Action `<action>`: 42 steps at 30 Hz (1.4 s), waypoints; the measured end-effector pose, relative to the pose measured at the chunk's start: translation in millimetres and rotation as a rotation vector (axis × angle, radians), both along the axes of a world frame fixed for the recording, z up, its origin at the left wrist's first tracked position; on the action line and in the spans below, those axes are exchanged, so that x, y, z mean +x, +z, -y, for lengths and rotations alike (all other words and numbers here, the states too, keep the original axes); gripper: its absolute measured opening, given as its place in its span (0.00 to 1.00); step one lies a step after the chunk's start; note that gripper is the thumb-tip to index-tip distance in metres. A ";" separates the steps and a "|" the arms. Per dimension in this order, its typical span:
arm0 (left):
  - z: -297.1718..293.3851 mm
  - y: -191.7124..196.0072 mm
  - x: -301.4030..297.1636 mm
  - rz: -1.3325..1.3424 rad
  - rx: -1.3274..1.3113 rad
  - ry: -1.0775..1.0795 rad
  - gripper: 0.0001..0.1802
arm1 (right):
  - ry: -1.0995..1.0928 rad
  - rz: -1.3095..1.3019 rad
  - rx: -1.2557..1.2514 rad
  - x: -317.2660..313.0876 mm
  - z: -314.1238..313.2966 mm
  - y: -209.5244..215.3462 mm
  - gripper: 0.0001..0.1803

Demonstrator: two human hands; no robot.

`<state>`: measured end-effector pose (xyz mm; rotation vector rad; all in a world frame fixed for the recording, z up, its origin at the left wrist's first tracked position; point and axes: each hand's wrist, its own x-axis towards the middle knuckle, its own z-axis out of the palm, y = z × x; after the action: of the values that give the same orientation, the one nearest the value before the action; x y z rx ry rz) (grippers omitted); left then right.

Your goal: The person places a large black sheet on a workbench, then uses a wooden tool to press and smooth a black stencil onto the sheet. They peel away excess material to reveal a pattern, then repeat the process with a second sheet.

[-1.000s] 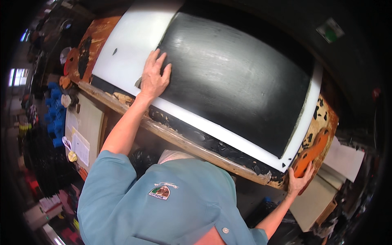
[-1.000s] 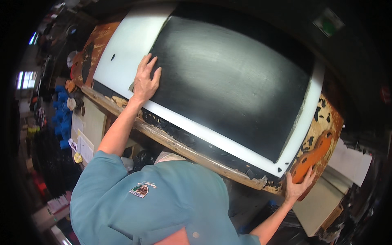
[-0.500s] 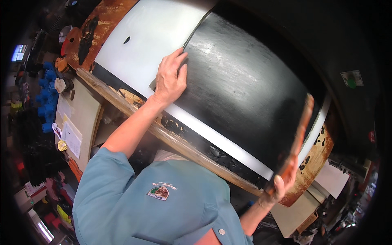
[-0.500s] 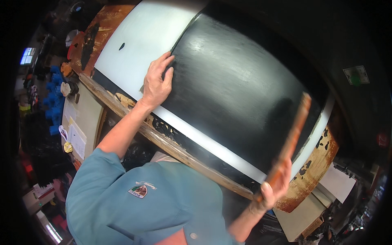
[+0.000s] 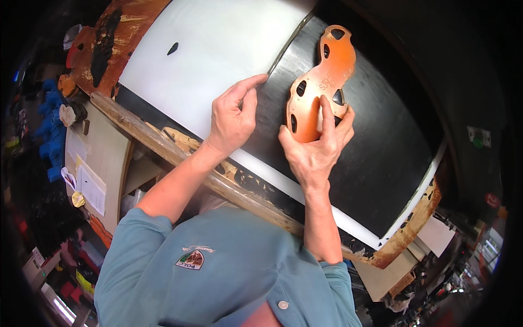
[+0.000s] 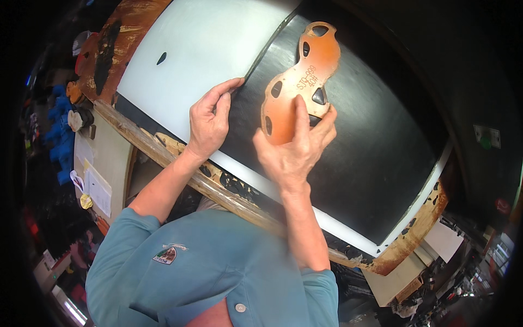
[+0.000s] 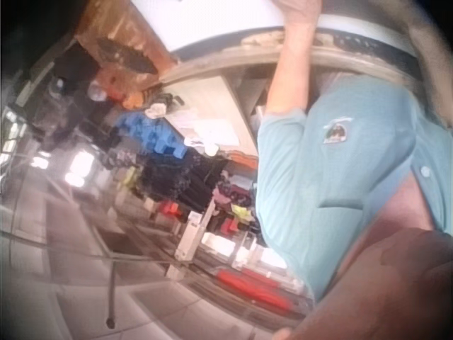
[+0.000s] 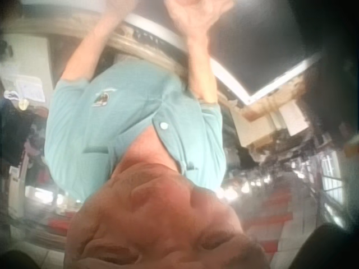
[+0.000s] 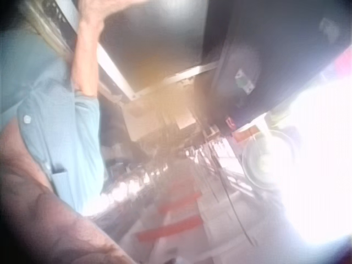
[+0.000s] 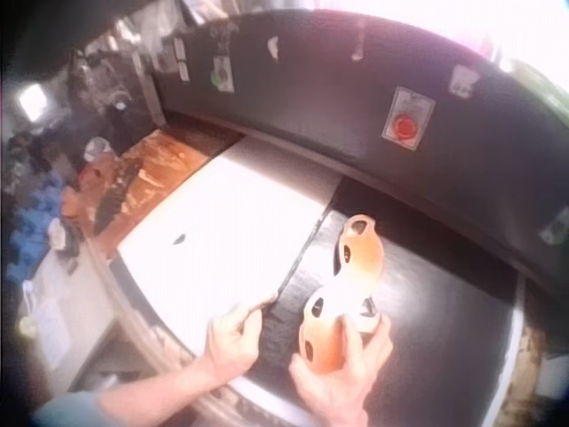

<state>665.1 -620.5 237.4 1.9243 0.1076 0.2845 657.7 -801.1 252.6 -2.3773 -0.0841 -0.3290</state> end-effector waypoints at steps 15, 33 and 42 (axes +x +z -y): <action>1.6 -1.7 4.1 -0.019 -0.018 -0.020 0.17 | -0.089 0.083 -0.086 5.3 -46.4 -12.9 0.41; -12.9 -2.1 -57.6 0.246 0.065 -0.103 0.13 | 0.129 -0.012 -0.009 -18.4 -13.7 -14.3 0.59; 5.2 -30.5 -132.0 0.342 0.404 -0.403 0.12 | 0.263 0.237 0.004 -16.7 -6.0 -36.0 0.55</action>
<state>533.0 -625.7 206.9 2.2069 -0.5982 0.3777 640.9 -795.1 216.6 -2.2789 -0.5009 -0.4802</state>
